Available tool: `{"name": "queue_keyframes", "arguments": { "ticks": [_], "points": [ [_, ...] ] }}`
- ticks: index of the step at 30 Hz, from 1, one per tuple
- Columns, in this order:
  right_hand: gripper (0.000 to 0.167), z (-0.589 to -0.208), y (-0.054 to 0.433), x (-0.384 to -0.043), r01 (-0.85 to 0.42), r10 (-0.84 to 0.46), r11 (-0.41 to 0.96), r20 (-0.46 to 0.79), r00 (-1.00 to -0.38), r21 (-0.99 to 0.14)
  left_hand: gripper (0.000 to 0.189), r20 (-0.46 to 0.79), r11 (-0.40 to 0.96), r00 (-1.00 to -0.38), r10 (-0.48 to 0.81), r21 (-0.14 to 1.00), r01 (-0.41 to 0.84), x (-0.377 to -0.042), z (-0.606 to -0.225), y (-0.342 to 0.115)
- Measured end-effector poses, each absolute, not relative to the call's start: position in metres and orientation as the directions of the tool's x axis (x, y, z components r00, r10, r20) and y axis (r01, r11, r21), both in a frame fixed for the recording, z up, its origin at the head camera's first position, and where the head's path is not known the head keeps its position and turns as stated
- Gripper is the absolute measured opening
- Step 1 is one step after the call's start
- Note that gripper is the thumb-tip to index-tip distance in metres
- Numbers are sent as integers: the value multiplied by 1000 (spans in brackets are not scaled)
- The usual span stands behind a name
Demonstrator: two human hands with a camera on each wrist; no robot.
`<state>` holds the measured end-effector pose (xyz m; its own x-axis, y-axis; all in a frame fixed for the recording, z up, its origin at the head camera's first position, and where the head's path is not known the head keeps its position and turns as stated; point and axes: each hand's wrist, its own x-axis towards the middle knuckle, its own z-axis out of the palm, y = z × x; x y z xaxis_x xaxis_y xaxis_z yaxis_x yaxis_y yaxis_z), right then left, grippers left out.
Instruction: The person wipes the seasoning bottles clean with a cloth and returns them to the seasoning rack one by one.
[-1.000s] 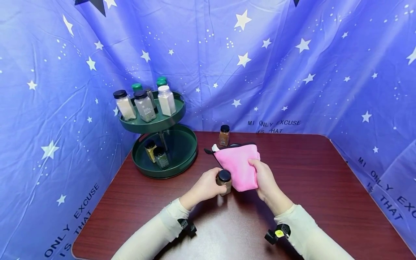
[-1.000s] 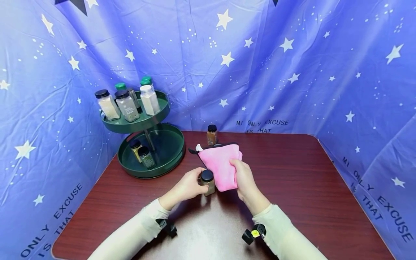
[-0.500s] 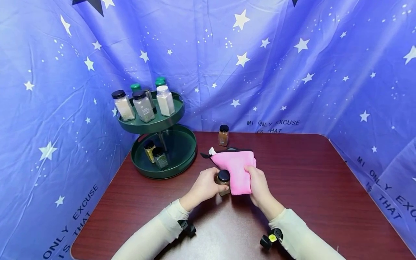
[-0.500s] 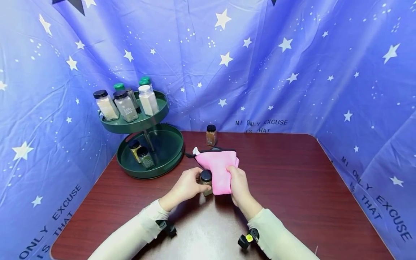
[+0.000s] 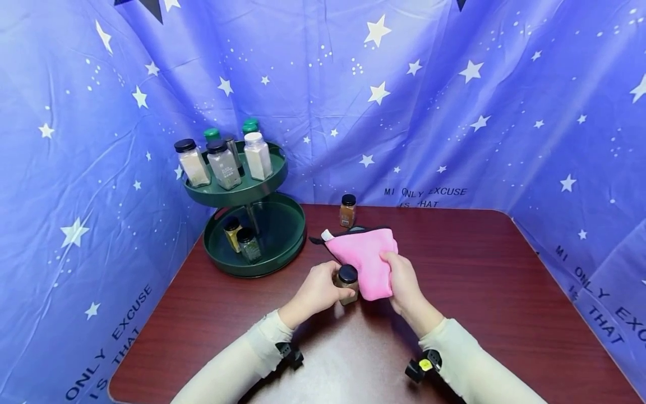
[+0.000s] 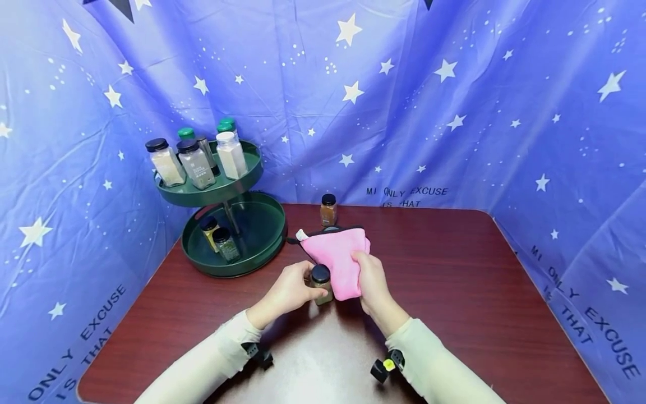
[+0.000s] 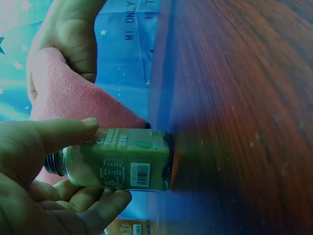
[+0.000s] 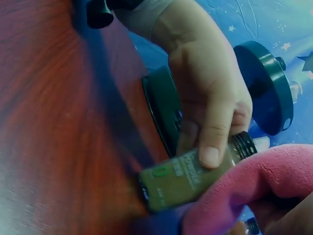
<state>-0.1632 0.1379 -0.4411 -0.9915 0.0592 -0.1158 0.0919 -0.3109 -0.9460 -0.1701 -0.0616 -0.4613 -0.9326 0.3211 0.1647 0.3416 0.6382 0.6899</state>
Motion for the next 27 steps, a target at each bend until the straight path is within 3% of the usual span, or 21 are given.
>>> {"name": "queue_keyframes", "arguments": {
  "ticks": [4, 12, 20, 23, 27],
  "points": [
    [18, -456, 135, -157, 92, 101, -325, -131, -986, -941, 39, 170, 632, -935, 313, 698, 338, -169, -461, -61],
    [20, -477, 135, -158, 194, 110, -127, -208, -972, -973, 33, 169, 633, -931, 323, 693, 345, -169, -458, -62],
    [19, -433, 138, -158, 99, 71, -317, -128, -989, -943, 37, 171, 639, -932, 321, 687, 346, -169, -458, -62],
    [19, -433, 138, -156, 97, 79, -343, -132, -988, -934, 37, 161, 636, -932, 325, 692, 342, -169, -459, -61],
    [19, -456, 136, -157, 132, 116, -283, -170, -979, -950, 36, 156, 639, -934, 322, 693, 336, -169, -459, -60]
  ]
}}
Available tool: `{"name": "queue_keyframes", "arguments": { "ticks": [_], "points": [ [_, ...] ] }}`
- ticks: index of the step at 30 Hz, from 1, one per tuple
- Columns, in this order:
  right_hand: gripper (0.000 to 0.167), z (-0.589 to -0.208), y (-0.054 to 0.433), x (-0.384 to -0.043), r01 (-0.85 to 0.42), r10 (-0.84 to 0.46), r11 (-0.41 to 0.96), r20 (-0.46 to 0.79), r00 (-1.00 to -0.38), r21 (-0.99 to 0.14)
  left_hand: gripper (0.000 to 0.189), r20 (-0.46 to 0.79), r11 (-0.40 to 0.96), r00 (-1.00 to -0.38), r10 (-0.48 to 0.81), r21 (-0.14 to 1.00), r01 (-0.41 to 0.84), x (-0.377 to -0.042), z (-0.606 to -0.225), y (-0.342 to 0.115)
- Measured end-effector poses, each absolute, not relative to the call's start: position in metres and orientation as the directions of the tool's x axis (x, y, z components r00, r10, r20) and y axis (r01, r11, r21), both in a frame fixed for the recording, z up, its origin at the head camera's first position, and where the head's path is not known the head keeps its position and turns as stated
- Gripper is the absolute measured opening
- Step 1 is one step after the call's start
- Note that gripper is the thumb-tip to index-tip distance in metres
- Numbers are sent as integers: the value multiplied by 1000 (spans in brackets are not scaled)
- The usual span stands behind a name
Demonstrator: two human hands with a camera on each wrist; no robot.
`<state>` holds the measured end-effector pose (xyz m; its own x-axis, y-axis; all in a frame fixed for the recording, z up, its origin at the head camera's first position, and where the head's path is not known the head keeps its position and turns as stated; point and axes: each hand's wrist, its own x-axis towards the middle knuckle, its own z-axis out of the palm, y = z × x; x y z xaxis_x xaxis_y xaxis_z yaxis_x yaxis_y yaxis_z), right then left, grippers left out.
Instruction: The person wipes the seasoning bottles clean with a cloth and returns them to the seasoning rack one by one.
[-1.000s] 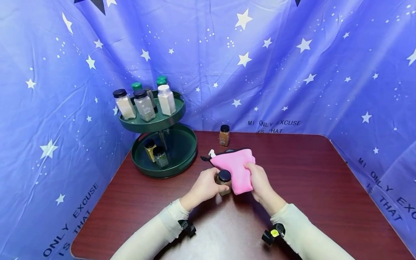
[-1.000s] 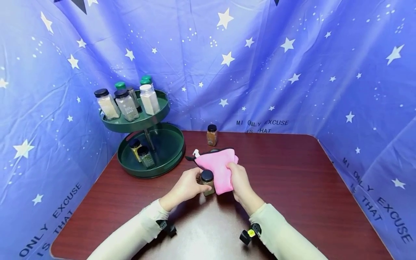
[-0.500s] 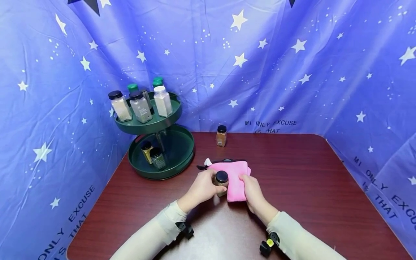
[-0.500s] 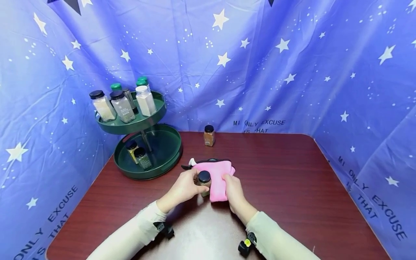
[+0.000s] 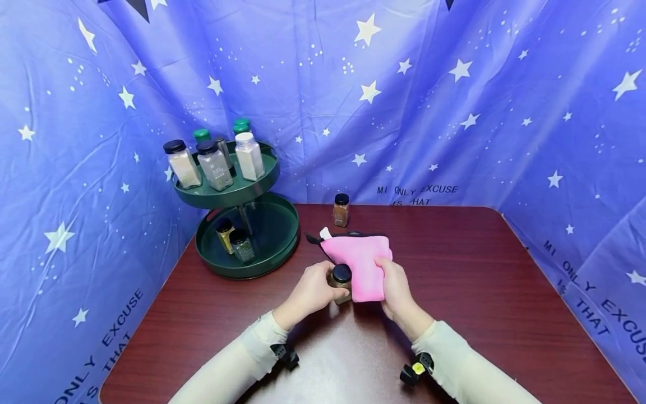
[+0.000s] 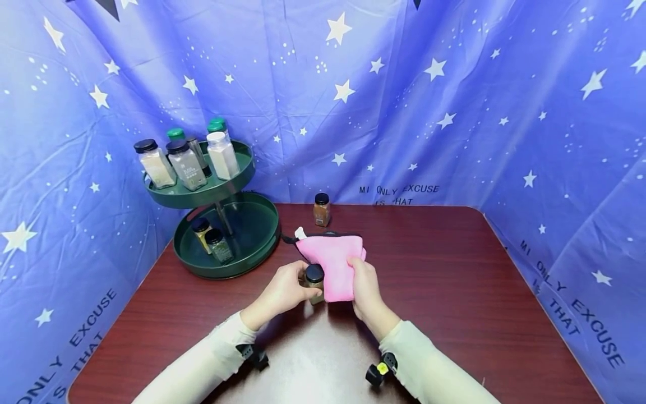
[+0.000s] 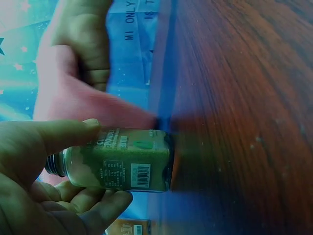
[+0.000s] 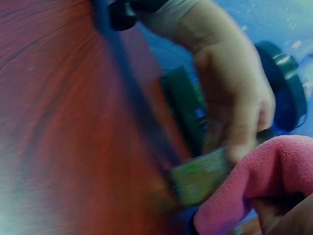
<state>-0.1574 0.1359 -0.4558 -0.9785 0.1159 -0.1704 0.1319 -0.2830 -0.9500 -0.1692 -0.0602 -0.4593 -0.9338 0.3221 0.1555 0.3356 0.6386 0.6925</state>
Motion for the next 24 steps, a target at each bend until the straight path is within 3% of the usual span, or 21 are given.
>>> {"name": "queue_keyframes", "arguments": {
  "ticks": [4, 8, 15, 24],
  "points": [
    [19, -483, 136, -158, 188, 140, -193, -217, -966, -963, 32, 158, 639, -934, 322, 692, 337, -170, -460, -60],
    [20, -476, 137, -157, 202, 125, -186, -227, -966, -962, 33, 151, 645, -934, 323, 687, 335, -170, -461, -60],
    [18, -442, 147, -162, 131, 103, -328, -173, -979, -936, 40, 166, 646, -930, 329, 678, 349, -171, -456, -58],
    [18, -434, 159, -165, 119, 64, -473, -168, -984, -873, 38, 183, 648, -922, 342, 664, 372, -167, -459, -57]
  ]
}}
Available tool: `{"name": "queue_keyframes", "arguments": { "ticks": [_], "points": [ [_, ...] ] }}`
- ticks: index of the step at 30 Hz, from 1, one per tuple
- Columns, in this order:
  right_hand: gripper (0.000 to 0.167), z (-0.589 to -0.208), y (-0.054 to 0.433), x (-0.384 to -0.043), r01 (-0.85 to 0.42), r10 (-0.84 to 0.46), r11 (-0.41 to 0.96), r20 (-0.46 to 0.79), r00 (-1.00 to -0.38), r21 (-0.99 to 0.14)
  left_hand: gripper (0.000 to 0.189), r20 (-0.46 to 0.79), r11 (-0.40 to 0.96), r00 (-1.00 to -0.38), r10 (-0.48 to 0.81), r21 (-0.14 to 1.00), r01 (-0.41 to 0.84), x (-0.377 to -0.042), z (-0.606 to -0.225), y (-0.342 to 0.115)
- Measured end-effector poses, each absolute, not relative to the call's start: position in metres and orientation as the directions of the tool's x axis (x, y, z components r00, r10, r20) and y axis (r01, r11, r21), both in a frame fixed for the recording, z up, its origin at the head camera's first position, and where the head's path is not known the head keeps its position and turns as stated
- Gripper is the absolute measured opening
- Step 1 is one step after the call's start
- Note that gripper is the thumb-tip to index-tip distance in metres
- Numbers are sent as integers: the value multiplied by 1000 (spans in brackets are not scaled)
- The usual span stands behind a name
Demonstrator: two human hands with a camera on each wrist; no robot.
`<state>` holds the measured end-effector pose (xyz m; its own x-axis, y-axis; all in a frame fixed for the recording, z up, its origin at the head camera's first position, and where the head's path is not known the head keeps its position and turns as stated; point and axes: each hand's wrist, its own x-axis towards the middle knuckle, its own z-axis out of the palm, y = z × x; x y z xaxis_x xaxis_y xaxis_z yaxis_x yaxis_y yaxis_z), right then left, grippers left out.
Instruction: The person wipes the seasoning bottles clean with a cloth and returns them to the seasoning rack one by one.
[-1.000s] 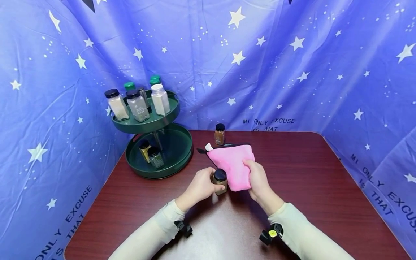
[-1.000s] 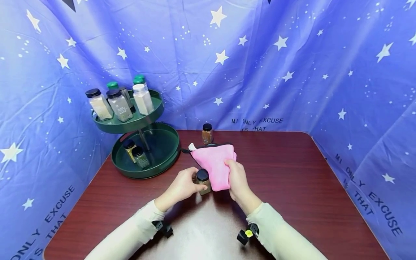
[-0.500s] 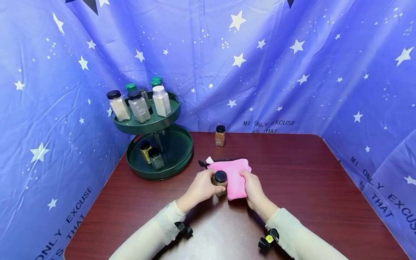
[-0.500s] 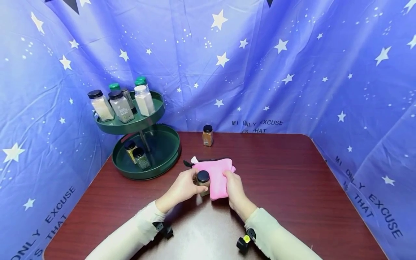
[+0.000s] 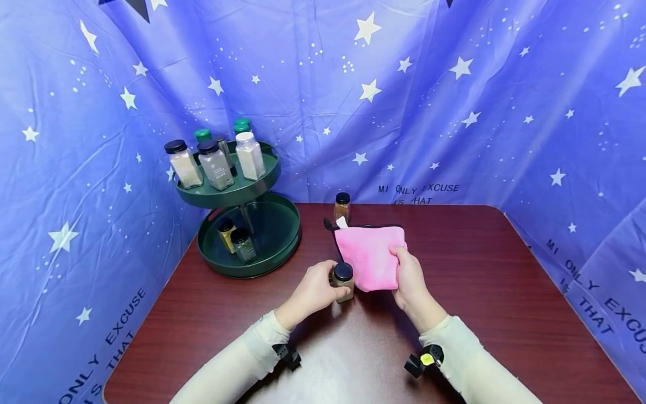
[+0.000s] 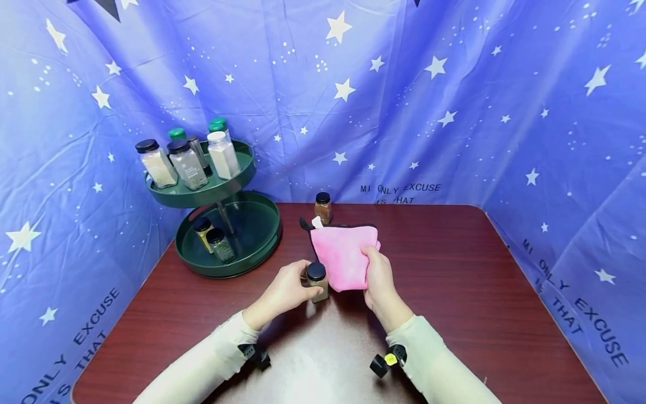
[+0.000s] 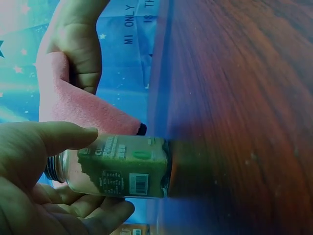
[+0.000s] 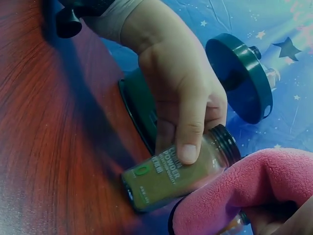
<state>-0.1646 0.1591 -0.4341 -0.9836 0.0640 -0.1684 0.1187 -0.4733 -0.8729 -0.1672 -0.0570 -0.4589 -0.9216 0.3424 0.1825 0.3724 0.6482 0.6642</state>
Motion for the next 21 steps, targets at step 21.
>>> {"name": "queue_keyframes", "arguments": {
  "ticks": [21],
  "points": [
    [18, -427, 152, -164, 84, 46, -440, -116, -992, -894, 37, 180, 636, -929, 325, 685, 355, -164, -460, -55]
  ]
}}
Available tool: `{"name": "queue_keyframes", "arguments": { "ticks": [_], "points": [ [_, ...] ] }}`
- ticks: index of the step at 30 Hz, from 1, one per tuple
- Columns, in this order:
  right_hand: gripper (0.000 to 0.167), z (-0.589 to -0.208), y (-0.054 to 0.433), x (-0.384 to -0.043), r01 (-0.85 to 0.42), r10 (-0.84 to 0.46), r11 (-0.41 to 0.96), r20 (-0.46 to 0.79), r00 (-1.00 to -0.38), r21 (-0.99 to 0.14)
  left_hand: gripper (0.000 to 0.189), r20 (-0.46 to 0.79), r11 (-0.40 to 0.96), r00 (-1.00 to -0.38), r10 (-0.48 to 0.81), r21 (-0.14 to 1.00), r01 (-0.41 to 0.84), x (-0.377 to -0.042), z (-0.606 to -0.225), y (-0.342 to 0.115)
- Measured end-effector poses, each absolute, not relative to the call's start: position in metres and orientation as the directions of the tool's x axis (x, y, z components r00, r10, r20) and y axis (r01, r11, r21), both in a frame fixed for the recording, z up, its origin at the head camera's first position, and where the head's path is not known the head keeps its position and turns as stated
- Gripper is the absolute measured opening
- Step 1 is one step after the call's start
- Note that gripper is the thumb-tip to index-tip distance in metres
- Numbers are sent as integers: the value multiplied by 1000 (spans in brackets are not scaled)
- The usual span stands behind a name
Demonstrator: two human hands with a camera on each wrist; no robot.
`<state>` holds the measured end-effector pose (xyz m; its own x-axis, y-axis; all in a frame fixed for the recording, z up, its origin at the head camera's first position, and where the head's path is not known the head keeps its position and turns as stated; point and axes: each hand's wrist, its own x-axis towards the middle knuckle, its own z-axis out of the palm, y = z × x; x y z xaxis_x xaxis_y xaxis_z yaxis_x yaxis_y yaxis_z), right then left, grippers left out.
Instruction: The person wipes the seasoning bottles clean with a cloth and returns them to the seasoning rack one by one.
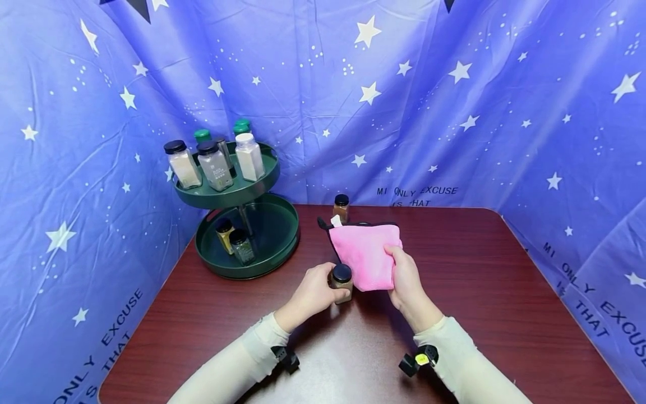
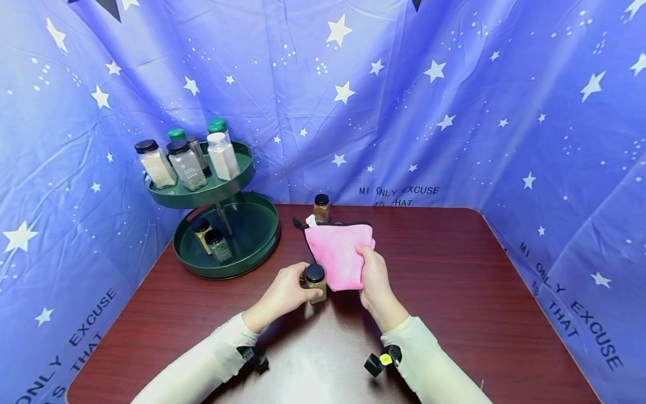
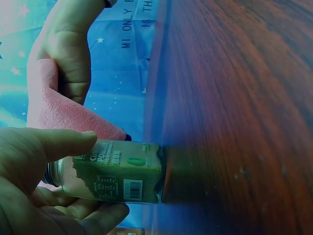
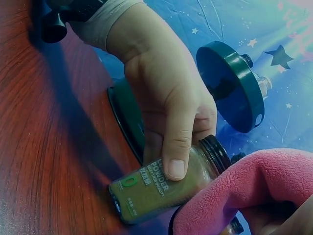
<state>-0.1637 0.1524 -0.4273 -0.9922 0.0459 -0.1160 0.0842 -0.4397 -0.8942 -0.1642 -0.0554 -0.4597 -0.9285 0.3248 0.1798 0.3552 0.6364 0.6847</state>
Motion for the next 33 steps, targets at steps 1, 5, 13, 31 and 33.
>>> {"name": "queue_keyframes", "arguments": {
  "ticks": [1, 5, 13, 31, 33],
  "points": [
    [19, -428, 152, -164, 83, 46, -440, -115, -992, -894, 36, 179, 635, -929, 322, 688, 353, -164, -460, -55],
    [19, -427, 152, -164, 81, 45, -440, -112, -993, -894, 35, 181, 630, -931, 316, 694, 349, -164, -460, -55],
    [18, -427, 151, -168, 77, 36, -435, -103, -994, -897, 36, 206, 612, -933, 294, 710, 350, -165, -457, -59],
    [21, -423, 139, -165, 55, 26, -330, -67, -997, -942, 40, 370, 404, -903, 217, 809, 428, -162, -391, -72],
    [20, -422, 136, -164, 44, 19, -304, -52, -998, -952, 40, 389, 366, -894, 221, 817, 446, -160, -386, -70]
  ]
}}
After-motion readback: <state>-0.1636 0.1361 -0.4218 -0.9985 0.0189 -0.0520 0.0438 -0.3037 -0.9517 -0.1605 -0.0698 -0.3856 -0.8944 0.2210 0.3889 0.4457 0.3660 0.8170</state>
